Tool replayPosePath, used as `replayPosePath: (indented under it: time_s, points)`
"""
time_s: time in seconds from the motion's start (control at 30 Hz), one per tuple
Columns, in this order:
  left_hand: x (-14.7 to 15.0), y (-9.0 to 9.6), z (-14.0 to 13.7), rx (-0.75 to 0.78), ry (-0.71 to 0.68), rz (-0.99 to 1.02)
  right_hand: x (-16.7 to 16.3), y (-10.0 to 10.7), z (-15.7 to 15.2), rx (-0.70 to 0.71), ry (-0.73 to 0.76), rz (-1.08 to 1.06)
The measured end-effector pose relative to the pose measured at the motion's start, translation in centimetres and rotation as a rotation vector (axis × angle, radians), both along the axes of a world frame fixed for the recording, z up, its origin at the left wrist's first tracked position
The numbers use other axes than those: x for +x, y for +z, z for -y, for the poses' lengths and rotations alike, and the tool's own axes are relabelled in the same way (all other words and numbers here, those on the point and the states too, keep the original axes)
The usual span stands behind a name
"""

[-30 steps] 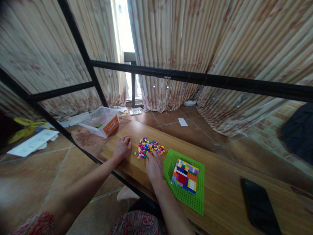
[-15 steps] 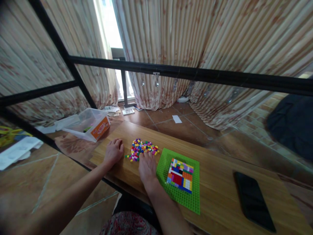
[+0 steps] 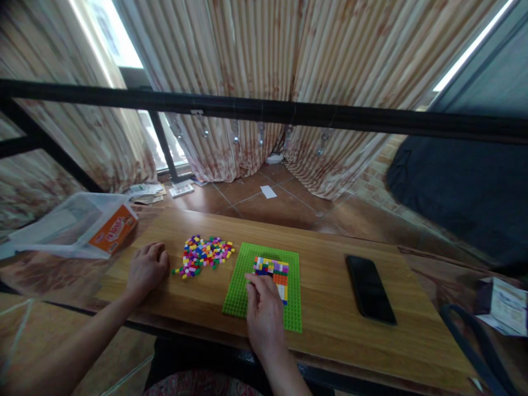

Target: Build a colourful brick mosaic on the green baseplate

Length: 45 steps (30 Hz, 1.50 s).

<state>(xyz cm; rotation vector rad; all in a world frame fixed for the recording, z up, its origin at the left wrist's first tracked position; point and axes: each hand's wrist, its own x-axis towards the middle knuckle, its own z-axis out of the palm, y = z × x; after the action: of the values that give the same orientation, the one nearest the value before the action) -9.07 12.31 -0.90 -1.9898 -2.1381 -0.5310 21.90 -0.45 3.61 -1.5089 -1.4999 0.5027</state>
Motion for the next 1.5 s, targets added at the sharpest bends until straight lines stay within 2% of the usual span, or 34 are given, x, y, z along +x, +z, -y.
replayPosePath:
  time_s: [0.13, 0.27, 0.43, 0.57, 0.7, 0.9, 1.13, 1.33, 1.5]
  points:
    - [0.1, 0.2, -0.1, -0.007, 0.000, -0.002, 4.7, -1.0, 1.4, -0.063, -0.168, -0.107]
    - [0.1, 0.4, -0.1, -0.017, 0.005, -0.009, 6.4, -2.0, 1.3, -0.110, -0.242, -0.178]
    - [0.1, 0.4, -0.1, -0.028, 0.004, -0.009, 6.0, -1.9, -0.3, -0.067, -0.241, -0.060]
    - [0.0, 0.3, -0.1, -0.017, -0.005, -0.004, 5.8, -1.5, -1.7, 0.034, -0.203, 0.118]
    - [0.0, 0.3, -0.1, 0.000, -0.019, 0.006, 5.8, -2.0, -2.5, 0.098, -0.218, 0.195]
    - [0.1, 0.5, 0.0, -0.025, -0.001, 0.026, 6.1, -3.0, -2.2, 0.109, -0.249, 0.227]
    - [0.2, 0.3, -0.1, -0.022, -0.001, 0.021, 5.0, -2.4, -1.8, 0.102, -0.201, 0.281]
    - [0.0, 0.2, -0.1, -0.007, -0.011, 0.010, 2.8, -2.2, -2.2, 0.047, -0.272, 0.426]
    - [0.0, 0.2, 0.0, -0.006, -0.023, 0.015, 2.9, -2.1, -2.2, -0.004, -0.275, 0.457]
